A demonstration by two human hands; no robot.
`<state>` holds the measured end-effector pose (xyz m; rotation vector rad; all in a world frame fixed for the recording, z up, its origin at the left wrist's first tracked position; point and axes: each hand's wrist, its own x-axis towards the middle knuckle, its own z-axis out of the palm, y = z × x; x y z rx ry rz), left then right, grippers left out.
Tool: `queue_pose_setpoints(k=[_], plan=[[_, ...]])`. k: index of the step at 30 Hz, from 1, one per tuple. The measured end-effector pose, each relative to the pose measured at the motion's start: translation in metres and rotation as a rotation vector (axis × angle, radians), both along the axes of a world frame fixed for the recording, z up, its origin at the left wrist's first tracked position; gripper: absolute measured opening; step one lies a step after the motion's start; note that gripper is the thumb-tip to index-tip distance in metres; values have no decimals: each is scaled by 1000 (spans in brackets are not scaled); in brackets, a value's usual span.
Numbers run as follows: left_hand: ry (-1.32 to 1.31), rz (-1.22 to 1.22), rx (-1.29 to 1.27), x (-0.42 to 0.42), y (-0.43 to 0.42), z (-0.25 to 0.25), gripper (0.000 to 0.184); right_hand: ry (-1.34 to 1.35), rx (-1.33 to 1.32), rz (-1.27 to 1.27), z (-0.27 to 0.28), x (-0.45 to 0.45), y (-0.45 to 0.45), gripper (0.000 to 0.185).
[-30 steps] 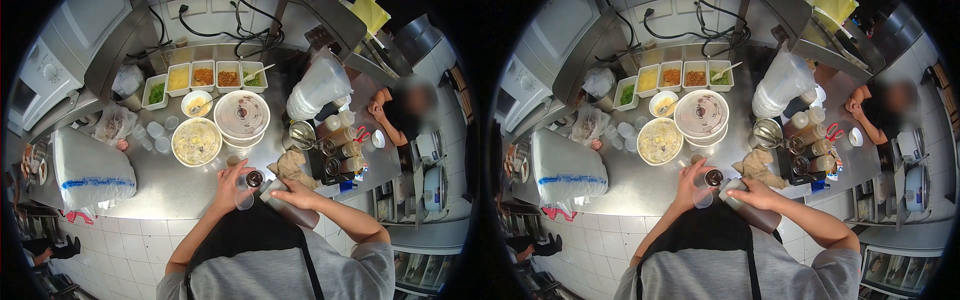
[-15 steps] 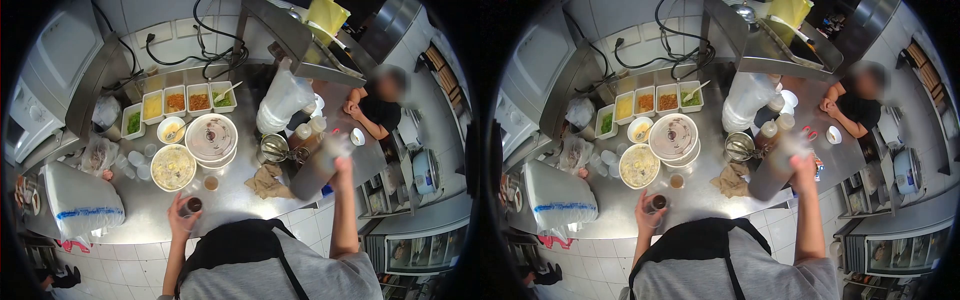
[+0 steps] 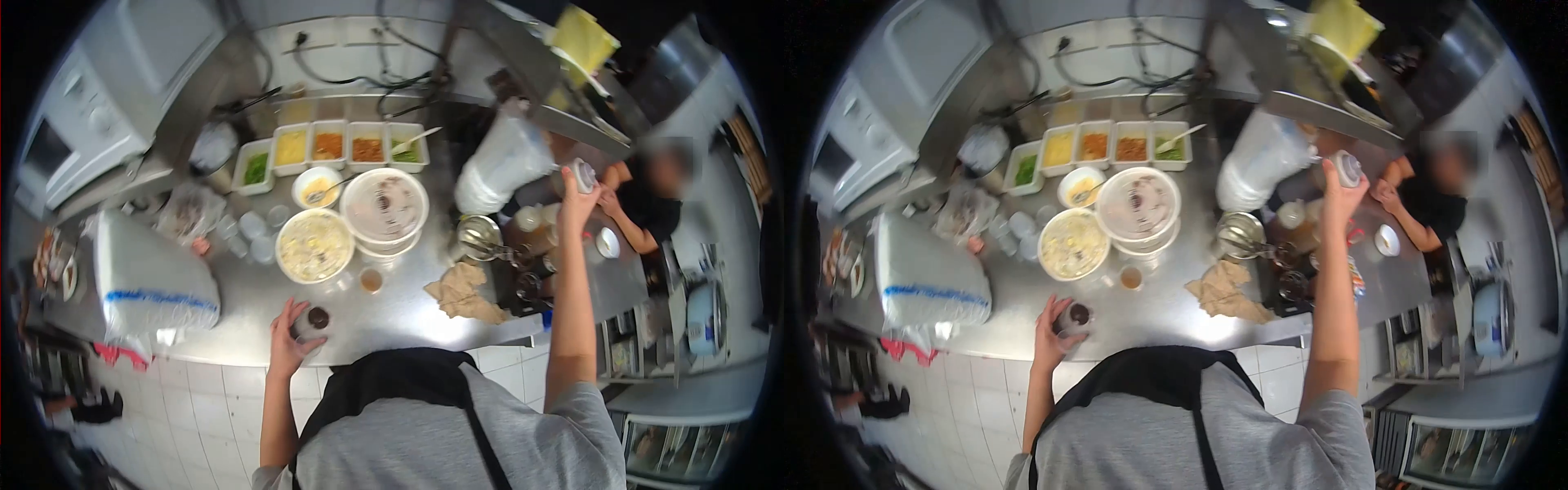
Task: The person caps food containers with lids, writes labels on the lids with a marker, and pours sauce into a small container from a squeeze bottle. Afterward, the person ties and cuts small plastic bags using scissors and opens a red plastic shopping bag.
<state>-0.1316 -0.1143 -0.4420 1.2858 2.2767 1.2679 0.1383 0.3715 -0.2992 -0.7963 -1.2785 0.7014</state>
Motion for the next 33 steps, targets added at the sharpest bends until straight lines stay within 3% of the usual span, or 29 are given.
queue_pose_setpoints(k=[4, 8, 9, 12, 14, 16, 17, 18, 19, 20, 21, 23, 25, 27, 30, 33], plan=[[-126, -21, -61, -1, -13, 5, 88, -785, -81, -6, -18, 2, 23, 72], [-238, -34, -27, -3, -23, 12, 76, -1126, -40, 191, -13, -4, 29, 77], [-278, -40, -1, -3, -26, 11, 74, -1047, -14, 319, -19, -4, 40, 63], [-375, -43, 46, -2, -31, 18, 67, -1187, -160, 341, 5, 3, 51, 47], [-458, -19, 69, -2, -34, 19, 63, -985, 135, 105, 29, 8, 9, 30], [-391, -30, 135, -3, -36, 13, 56, -734, 127, 329, 66, -10, -73, 21], [-356, -38, 166, -4, -37, 10, 53, -559, 58, 574, 76, -33, -134, 15], [-358, -52, 167, -4, -37, 9, 49, -645, -228, 895, 75, -36, -174, 12], [-358, -67, 169, -5, -37, 9, 44, -921, -163, 1143, 59, -48, -194, 15], [-360, -82, 168, -5, -38, 8, 40, -970, -123, 1489, 30, -68, -211, 24], [-379, -87, 164, -5, -38, 8, 36, -1040, -59, 1634, 11, -89, -239, 34], [-415, -99, 156, -6, -39, 7, 28, -1168, 53, 1551, -44, -125, -273, 58], [-423, -99, 132, -7, -41, 11, 23, -940, 428, 1224, -111, -155, -295, 64], [-402, -115, 133, -8, -35, 14, 19, -868, 437, 1182, -131, -176, -308, 60], [-298, -116, 153, -10, -28, 19, 17, -856, 129, 1408, -140, -189, -311, 54], [-264, -22, 142, -11, -12, 18, 20, -857, 149, 1439, -144, -190, -310, 49]])
